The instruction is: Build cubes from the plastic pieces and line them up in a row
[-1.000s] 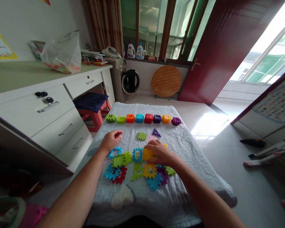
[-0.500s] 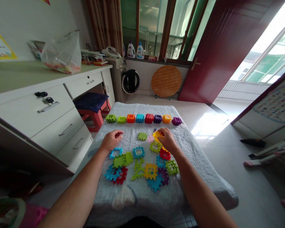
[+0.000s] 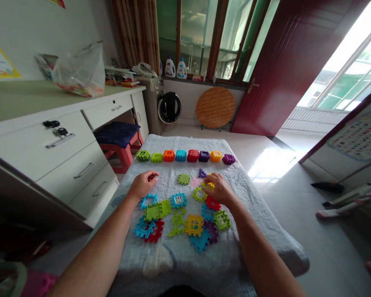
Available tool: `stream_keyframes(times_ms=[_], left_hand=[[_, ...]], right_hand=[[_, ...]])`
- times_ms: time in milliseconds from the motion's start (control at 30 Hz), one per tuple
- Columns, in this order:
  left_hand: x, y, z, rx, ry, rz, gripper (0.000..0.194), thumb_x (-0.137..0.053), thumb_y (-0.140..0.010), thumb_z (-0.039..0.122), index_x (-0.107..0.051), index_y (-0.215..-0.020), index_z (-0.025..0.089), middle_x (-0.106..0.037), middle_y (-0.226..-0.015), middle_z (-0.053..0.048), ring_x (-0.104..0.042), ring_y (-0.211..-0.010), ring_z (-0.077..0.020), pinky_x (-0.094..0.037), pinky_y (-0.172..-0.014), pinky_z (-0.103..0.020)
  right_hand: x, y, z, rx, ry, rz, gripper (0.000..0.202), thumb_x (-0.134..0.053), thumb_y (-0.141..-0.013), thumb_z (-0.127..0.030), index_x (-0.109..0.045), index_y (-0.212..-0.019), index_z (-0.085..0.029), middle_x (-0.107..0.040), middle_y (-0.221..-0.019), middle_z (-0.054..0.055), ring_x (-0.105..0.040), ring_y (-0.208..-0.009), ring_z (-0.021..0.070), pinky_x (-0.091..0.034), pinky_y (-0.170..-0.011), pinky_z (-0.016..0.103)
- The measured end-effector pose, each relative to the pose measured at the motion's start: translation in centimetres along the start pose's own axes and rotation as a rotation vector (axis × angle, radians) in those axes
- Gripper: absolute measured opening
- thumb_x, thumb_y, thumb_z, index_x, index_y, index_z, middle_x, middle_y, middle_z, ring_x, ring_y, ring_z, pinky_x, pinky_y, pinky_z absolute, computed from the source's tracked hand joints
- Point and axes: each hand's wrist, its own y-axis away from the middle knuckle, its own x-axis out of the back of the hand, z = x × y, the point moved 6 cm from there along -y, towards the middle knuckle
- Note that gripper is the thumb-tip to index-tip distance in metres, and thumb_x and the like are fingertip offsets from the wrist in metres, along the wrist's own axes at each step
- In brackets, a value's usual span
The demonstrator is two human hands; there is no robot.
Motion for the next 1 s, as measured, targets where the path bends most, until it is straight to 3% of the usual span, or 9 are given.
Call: stream_keyframes(times_ms=[67,167,300,400,467,600,700,900,1000], left_hand=[[0.1,0.0,0.0,0.001,-0.005,0.006,0.030,-0.053,-0.072,0.037,-0.066,-0.091,0.018,-0.069,-0.076,-0.002,-0.064,-0.071,-0.0179,-0.050,-0.067,-0.026],[0.1,0.0,0.1,-0.005,0.000,0.010,0.030,-0.053,-0.072,0.036,-0.066,-0.091,0.017,-0.070,-0.077,-0.003,-0.064,-0.072,-0.0179,-0.049,-0.068,-0.026],[0.1,0.0,0.1,0.000,0.019,0.009,0.030,-0.053,-0.072,0.035,-0.066,-0.091,0.017,-0.069,-0.077,-0.003,-0.064,-0.072,-0.0180,-0.049,-0.068,-0.026],[0.0,0.0,0.0,0.003,0.026,0.006,0.030,-0.053,-0.072,0.035,-0.066,-0.091,0.016,-0.069,-0.078,-0.004,-0.064,-0.073,-0.0182,-0.049,-0.069,-0.026],[0.0,0.0,-0.1,0.002,0.025,0.003,0.030,-0.053,-0.073,0.035,-0.066,-0.091,0.017,-0.069,-0.078,-0.004,-0.064,-0.074,-0.0184,-0.049,-0.070,-0.027],[-0.1,-0.1,-0.5,-0.002,0.028,-0.002,0.029,-0.053,-0.073,0.036,-0.066,-0.092,0.017,-0.069,-0.078,-0.003,-0.064,-0.073,-0.0184,-0.050,-0.069,-0.027],[-0.2,-0.1,-0.5,-0.002,0.021,-0.005,0.029,-0.053,-0.073,0.037,-0.065,-0.092,0.018,-0.069,-0.077,-0.003,-0.064,-0.073,-0.0184,-0.050,-0.069,-0.026],[-0.2,-0.1,-0.5,-0.005,0.018,-0.006,0.029,-0.053,-0.074,0.037,-0.065,-0.092,0.018,-0.070,-0.080,-0.003,-0.065,-0.075,-0.0187,-0.050,-0.071,-0.027],[-0.2,-0.1,-0.6,-0.006,0.026,-0.002,0.029,-0.053,-0.074,0.037,-0.065,-0.092,0.018,-0.070,-0.080,-0.003,-0.065,-0.075,-0.0186,-0.050,-0.071,-0.027]], right_hand=[[-1.0,0.4,-1.7,0.060,0.045,-0.145,0.035,-0.072,-0.066,-0.041,-0.062,-0.092,-0.021,-0.058,-0.094,0.005,-0.049,-0.089,0.0211,-0.039,-0.083,0.035],[-1.3,0.5,-3.1,0.050,0.122,-0.169,0.043,-0.076,-0.061,-0.042,-0.063,-0.094,-0.019,-0.059,-0.096,0.007,-0.048,-0.092,0.0229,-0.038,-0.080,0.034],[-0.5,-0.3,-3.9,0.059,0.017,-0.149,0.013,-0.056,-0.081,-0.027,-0.065,-0.086,-0.018,-0.061,-0.077,0.003,-0.053,-0.074,0.0161,-0.036,-0.069,0.027],[-0.4,-1.2,-3.6,0.011,-0.135,-0.131,0.025,-0.045,-0.085,-0.017,-0.062,-0.102,-0.018,-0.060,-0.066,-0.001,-0.052,-0.061,0.0125,-0.036,-0.062,0.024],[-0.4,-1.6,-3.2,0.000,-0.145,-0.074,0.030,-0.048,-0.082,-0.015,-0.059,-0.109,-0.017,-0.063,-0.077,0.002,-0.055,-0.070,0.0148,-0.039,-0.068,0.026],[0.7,-1.5,-1.6,-0.071,-0.021,0.234,0.030,-0.051,-0.079,-0.016,-0.061,-0.107,-0.021,-0.058,-0.113,0.009,-0.049,-0.103,0.0234,-0.037,-0.089,0.036],[1.6,-0.8,0.0,-0.159,0.006,0.367,0.026,-0.048,-0.081,-0.015,-0.063,-0.101,-0.022,-0.057,-0.108,0.007,-0.047,-0.102,0.0237,-0.036,-0.091,0.038],[0.4,-0.1,1.2,-0.177,0.122,0.151,0.009,-0.059,-0.076,-0.024,-0.065,-0.082,-0.024,-0.057,-0.087,0.005,-0.046,-0.090,0.0221,-0.034,-0.081,0.035],[-0.4,0.3,1.1,-0.191,0.208,0.093,0.025,-0.069,-0.069,-0.037,-0.066,-0.090,-0.024,-0.055,-0.093,0.006,-0.044,-0.093,0.0241,-0.033,-0.081,0.036]])
